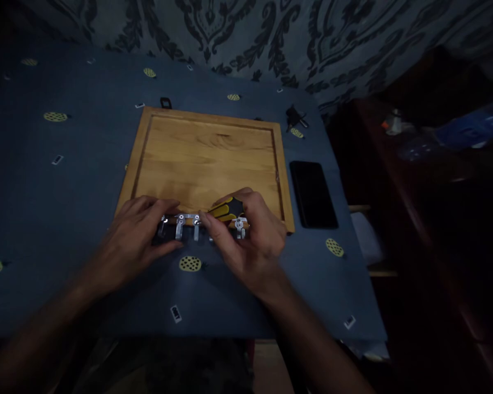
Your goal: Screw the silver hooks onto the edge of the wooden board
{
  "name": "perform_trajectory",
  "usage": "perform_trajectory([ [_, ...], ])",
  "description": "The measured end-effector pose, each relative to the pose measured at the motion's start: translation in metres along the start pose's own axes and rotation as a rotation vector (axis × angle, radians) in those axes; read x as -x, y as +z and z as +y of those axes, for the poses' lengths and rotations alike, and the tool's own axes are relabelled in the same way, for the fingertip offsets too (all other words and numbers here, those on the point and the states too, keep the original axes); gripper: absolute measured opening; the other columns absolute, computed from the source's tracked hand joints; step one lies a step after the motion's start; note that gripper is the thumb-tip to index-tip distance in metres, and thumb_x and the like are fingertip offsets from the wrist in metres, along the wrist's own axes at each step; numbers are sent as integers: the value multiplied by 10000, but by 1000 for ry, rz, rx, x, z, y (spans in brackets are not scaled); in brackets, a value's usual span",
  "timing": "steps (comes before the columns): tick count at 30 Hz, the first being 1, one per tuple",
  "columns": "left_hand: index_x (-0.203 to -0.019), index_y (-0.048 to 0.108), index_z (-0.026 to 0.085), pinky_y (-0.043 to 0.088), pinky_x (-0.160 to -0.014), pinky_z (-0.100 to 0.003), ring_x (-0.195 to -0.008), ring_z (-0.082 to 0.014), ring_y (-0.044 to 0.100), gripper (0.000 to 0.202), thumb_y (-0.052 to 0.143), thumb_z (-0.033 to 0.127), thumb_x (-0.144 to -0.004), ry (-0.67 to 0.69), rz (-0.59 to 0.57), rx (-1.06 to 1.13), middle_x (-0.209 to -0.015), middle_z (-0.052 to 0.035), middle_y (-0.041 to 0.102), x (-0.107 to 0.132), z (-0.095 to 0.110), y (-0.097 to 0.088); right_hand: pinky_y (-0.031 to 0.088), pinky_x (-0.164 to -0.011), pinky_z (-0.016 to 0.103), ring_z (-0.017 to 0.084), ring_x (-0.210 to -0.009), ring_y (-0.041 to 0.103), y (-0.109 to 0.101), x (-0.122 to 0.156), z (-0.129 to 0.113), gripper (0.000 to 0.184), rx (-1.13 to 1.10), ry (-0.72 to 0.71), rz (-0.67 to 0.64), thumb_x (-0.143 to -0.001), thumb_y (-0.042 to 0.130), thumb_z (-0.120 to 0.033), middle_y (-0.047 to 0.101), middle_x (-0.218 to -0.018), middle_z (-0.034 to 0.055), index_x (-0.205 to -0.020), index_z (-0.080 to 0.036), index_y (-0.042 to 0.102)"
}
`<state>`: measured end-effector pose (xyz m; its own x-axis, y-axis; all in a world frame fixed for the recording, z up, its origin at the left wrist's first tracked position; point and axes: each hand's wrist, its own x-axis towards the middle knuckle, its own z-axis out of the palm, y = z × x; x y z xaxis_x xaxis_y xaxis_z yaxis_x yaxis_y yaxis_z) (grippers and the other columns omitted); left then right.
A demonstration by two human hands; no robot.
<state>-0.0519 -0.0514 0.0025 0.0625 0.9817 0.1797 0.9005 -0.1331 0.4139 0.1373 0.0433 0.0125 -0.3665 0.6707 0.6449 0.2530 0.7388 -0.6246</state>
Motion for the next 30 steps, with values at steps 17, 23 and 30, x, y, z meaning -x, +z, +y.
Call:
perform_trajectory([
  [17,-1293,489,179,466,-966,-419,-1124,-294,580,547,790,243,-840,-15,-15,24,-1141,-84,679,1,1,-5,524,-583,342,168,-665,657,6,-2,-4,180,-84,-17,76,-860,728,-176,667,-787,-16,-944,-275,602],
  [23,-1333,457,218,459,-1002,-445,-1183,-298,578,673,843,344,-795,-91,13,89,-1262,-82,659,6,-12,-18,565,-625,342,167,-705,698,6,-9,-17,82,-157,-3,206,-893,700,-255,684,-781,-12,-909,-251,619],
  [30,-1353,438,241,426,-1032,-479,-1260,-310,547,621,786,308,-843,-91,-51,120,-1233,-60,692,8,-18,-18,547,-562,269,106,-618,664,18,-7,-24,103,-229,171,44,-892,716,-233,702,-820,-32,-912,-237,615],
])
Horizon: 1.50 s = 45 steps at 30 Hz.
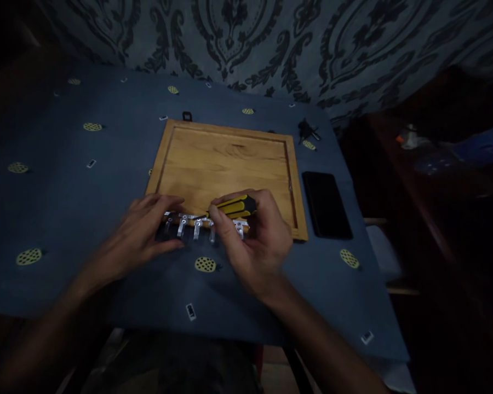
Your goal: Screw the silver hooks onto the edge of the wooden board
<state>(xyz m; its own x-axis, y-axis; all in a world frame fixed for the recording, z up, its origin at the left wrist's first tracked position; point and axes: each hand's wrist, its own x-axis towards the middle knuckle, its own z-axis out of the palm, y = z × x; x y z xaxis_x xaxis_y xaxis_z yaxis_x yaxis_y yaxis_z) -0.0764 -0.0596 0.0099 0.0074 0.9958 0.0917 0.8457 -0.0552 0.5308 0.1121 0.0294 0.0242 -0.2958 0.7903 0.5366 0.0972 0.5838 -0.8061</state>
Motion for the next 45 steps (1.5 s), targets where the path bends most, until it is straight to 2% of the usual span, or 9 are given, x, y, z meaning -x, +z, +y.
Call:
perform_trajectory([
  [5,-1361,437,223,418,-1034,-481,-1237,-308,565,580,744,274,-872,15,-5,-29,-1241,-82,689,1,-1,3,560,-595,283,111,-648,669,8,-1,3,110,-5,-2,-95,-902,696,-212,692,-834,-32,-948,-242,601],
  [13,-1348,460,178,421,-1004,-436,-1214,-296,568,586,764,206,-848,6,4,-36,-1198,-83,700,1,1,3,562,-663,316,126,-707,675,15,-1,14,105,21,6,-158,-918,673,-220,684,-876,-24,-971,-254,590],
  [22,-1340,462,190,428,-1005,-441,-1188,-292,575,561,751,215,-860,4,9,-48,-1188,-81,682,1,1,3,590,-643,299,151,-760,705,15,-2,14,156,95,-101,-191,-880,730,-246,699,-843,-17,-972,-245,604],
  [26,-1332,462,204,428,-1012,-442,-1200,-300,568,561,756,233,-856,5,2,-52,-1213,-84,668,2,0,4,597,-593,275,135,-706,693,17,-4,8,169,69,-68,-187,-869,745,-257,704,-869,-16,-975,-241,615],
  [30,-1330,460,192,423,-1017,-448,-1214,-302,562,543,741,234,-867,2,2,-39,-1205,-89,676,1,0,4,620,-648,274,146,-802,728,12,-12,-1,204,25,-22,-298,-890,722,-258,737,-1016,21,-1085,-245,664],
  [34,-1348,446,226,424,-1016,-464,-1191,-293,572,547,722,230,-876,-11,-10,-15,-1187,-65,689,1,-1,4,612,-675,287,161,-796,731,6,-20,-6,107,55,-54,-412,-902,700,-230,747,-928,23,-1009,-237,699],
  [38,-1338,458,218,423,-1020,-458,-1192,-298,571,558,743,225,-858,-16,-3,-8,-1186,-71,686,0,-1,5,590,-640,282,150,-704,716,7,-22,-4,52,79,-40,-368,-892,716,-241,716,-822,-3,-921,-229,674],
  [42,-1316,483,194,442,-993,-432,-1173,-295,576,550,762,202,-842,-20,0,-14,-1185,-82,675,0,0,5,547,-575,254,133,-667,692,11,-21,-1,86,110,-51,-351,-893,720,-263,675,-779,-12,-880,-222,646],
  [45,-1311,484,219,452,-985,-439,-1156,-293,580,537,759,218,-849,-31,6,-11,-1174,-67,665,0,0,5,527,-559,260,134,-638,666,14,-19,-1,108,159,-94,-311,-897,712,-258,647,-717,-18,-846,-222,624],
])
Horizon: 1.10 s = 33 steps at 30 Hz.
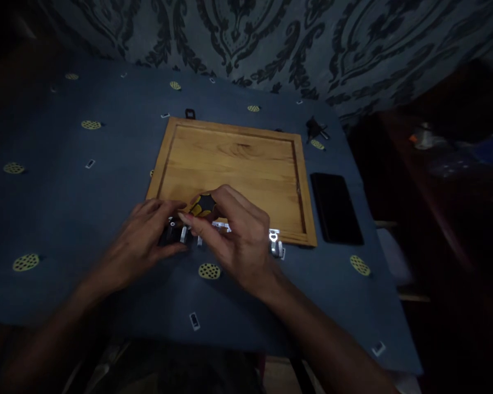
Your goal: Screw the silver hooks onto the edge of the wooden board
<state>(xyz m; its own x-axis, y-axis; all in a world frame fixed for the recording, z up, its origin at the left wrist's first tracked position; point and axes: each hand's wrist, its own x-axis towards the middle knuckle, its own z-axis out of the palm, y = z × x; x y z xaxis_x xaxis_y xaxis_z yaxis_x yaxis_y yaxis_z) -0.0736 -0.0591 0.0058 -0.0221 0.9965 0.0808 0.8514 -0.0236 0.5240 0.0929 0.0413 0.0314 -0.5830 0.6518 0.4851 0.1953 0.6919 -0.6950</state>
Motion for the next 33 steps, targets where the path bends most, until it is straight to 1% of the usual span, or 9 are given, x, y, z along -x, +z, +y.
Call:
perform_trajectory([
  [2,-1309,481,243,457,-982,-443,-1141,-289,587,526,749,218,-858,-20,3,-4,-1170,-57,657,0,1,0,519,-546,267,133,-611,648,2,1,-1,138,34,-21,34,-901,706,-270,635,-694,-16,-819,-220,607],
  [5,-1301,487,252,465,-976,-448,-1133,-288,591,525,754,208,-851,-35,7,-9,-1165,-53,652,0,1,0,512,-517,270,131,-597,633,4,1,-2,156,45,6,62,-909,694,-289,635,-714,-7,-811,-218,596],
  [9,-1294,505,230,475,-973,-454,-1147,-298,586,558,790,206,-815,-52,1,8,-1177,-63,644,-1,1,1,543,-543,271,137,-645,653,3,0,0,123,-43,52,19,-906,699,-303,647,-766,-1,-869,-219,616],
  [12,-1316,474,240,479,-1002,-468,-1196,-301,570,635,835,249,-793,-47,-9,42,-1227,-73,631,-1,2,-4,538,-554,275,135,-643,648,1,2,2,92,-90,61,17,-898,706,-271,639,-761,-9,-880,-222,630],
  [16,-1318,442,256,496,-1004,-459,-1237,-295,561,709,874,319,-760,-29,14,91,-1292,-86,621,3,0,-17,545,-594,319,169,-699,685,-2,8,0,92,-93,41,127,-880,723,-239,676,-815,4,-925,-253,644],
  [19,-1338,431,250,490,-1001,-472,-1231,-301,569,709,860,315,-777,-56,29,62,-1290,-86,639,9,-4,-21,559,-619,349,191,-737,706,-4,8,-2,96,-79,26,185,-879,727,-262,693,-866,13,-928,-277,647],
  [26,-1362,416,249,444,-1002,-463,-1211,-298,576,655,803,252,-834,-94,25,27,-1246,-69,669,14,-8,-12,589,-654,312,144,-727,699,9,5,-2,68,-188,56,77,-916,679,-231,669,-864,-7,-964,-243,632],
  [30,-1357,425,224,422,-1002,-451,-1206,-297,572,646,802,239,-833,-109,19,25,-1250,-77,665,13,-8,-10,591,-641,283,118,-703,688,16,5,-1,50,-244,78,69,-929,663,-228,659,-884,-9,-966,-228,631],
  [33,-1351,436,211,422,-989,-432,-1201,-297,570,638,805,243,-830,-100,23,23,-1247,-79,664,13,-8,-10,589,-614,286,120,-671,681,19,3,0,44,-247,91,70,-931,663,-242,642,-844,-13,-936,-226,622],
])
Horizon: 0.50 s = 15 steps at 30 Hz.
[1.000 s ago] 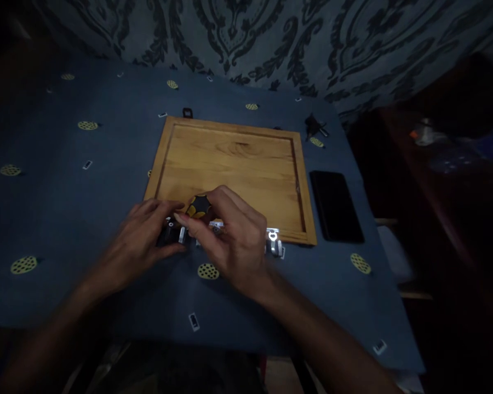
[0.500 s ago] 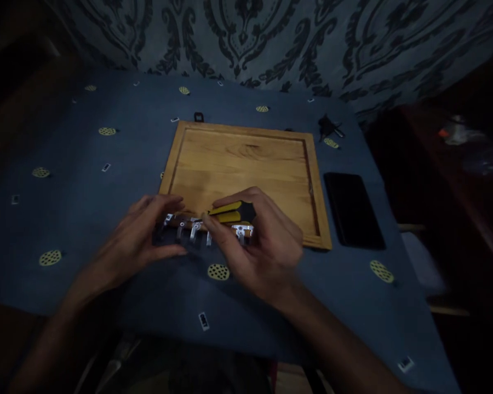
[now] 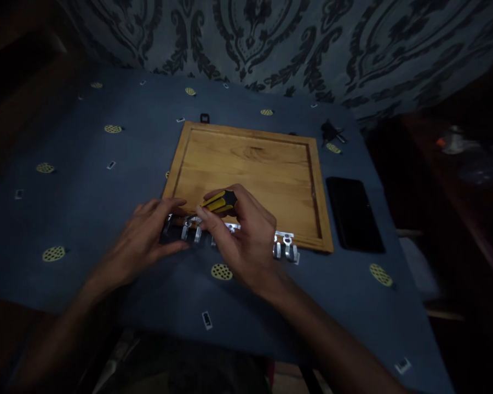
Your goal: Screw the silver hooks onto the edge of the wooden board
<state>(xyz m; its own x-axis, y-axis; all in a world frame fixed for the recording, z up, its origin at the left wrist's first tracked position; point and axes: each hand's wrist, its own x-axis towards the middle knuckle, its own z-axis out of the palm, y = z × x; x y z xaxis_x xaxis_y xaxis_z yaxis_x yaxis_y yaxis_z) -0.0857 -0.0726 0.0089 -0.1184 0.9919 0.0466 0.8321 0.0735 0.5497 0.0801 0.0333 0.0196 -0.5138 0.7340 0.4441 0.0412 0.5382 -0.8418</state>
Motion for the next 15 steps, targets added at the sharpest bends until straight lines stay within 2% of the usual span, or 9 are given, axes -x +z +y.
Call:
perform_trajectory([
  [6,-1332,454,213,430,-967,-419,-1170,-298,581,618,807,236,-827,12,18,-9,-1228,-76,663,0,0,0,589,-634,291,145,-711,693,3,-3,2,80,96,-42,-11,-918,682,-256,637,-795,-13,-910,-221,610],
  [11,-1331,451,217,431,-958,-414,-1168,-299,574,615,805,235,-829,4,17,-4,-1227,-78,652,0,0,1,544,-609,255,132,-684,672,2,-6,-3,95,212,-171,-57,-909,695,-235,659,-796,-7,-910,-217,601],
  [15,-1313,462,220,431,-951,-411,-1133,-290,580,577,790,232,-839,-1,18,-3,-1228,-74,644,0,-1,2,508,-589,255,136,-646,626,4,-7,-6,133,334,-252,-43,-905,702,-261,630,-735,-14,-876,-224,577],
])
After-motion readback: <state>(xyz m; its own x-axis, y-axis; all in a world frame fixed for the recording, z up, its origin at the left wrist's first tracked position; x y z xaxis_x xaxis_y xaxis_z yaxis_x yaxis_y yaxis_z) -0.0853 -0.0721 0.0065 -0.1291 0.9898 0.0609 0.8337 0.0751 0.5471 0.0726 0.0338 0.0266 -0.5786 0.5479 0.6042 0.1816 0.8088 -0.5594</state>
